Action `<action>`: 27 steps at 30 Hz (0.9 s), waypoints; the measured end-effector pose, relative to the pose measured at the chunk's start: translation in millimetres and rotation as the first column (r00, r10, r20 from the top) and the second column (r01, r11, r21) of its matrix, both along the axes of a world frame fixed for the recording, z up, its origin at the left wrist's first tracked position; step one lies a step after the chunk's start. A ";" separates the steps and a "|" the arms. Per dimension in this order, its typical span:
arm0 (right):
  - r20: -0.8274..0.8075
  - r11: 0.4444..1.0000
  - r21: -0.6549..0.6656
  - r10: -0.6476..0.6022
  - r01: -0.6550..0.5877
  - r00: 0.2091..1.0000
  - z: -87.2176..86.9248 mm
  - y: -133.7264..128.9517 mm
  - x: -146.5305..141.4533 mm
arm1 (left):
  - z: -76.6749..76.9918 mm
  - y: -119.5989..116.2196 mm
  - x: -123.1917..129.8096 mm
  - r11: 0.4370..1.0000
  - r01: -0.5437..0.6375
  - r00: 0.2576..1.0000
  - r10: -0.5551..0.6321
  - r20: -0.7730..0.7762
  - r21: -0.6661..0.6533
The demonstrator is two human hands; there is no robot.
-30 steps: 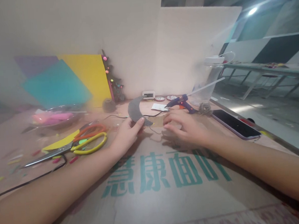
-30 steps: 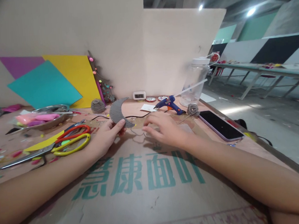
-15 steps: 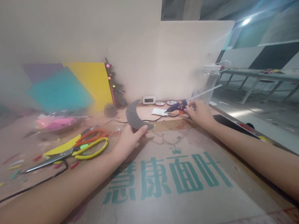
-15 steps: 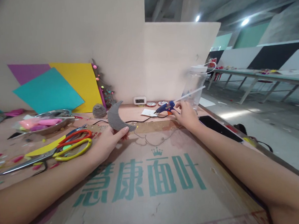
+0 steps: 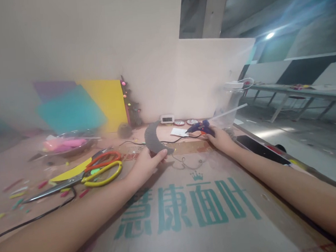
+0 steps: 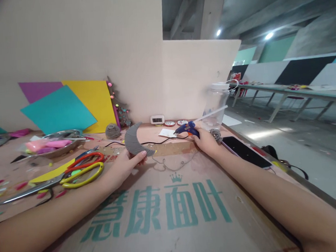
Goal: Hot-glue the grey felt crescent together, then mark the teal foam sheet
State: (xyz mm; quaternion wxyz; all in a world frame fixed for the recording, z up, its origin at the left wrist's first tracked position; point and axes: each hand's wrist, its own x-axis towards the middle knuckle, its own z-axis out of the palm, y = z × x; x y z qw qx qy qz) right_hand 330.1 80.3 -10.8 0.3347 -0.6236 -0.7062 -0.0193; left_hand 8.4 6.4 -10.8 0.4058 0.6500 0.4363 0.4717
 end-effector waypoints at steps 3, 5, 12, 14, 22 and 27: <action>-0.038 0.999 0.025 -0.027 0.028 0.999 3.5 -1.2 -1.7 | 1.4 -1.8 1.1 1.000 -0.015 1.000 0.015 0.004 -0.015; -0.081 0.997 0.036 -0.070 0.073 0.994 8.7 -2.3 -3.2 | 1.5 -2.1 1.5 0.999 -0.012 1.000 0.012 0.018 -0.032; -0.180 0.996 -0.055 -0.081 0.072 0.980 27.0 -23.9 -30.8 | -3.2 2.1 0.0 0.999 0.038 0.999 -0.038 0.007 -0.017; -0.183 0.998 -0.064 -0.039 0.028 0.982 25.3 -34.3 -44.4 | -4.6 2.5 0.3 0.999 0.030 1.000 -0.029 0.012 -0.033; -0.137 0.984 0.015 0.178 -0.177 0.975 6.7 -45.4 -59.2 | -3.5 1.5 3.0 0.998 0.034 0.998 -0.031 0.055 -0.058; -0.118 0.949 0.048 0.314 -0.311 0.942 3.0 -43.3 -55.8 | -4.6 1.1 2.1 0.998 0.040 0.997 -0.036 0.067 -0.055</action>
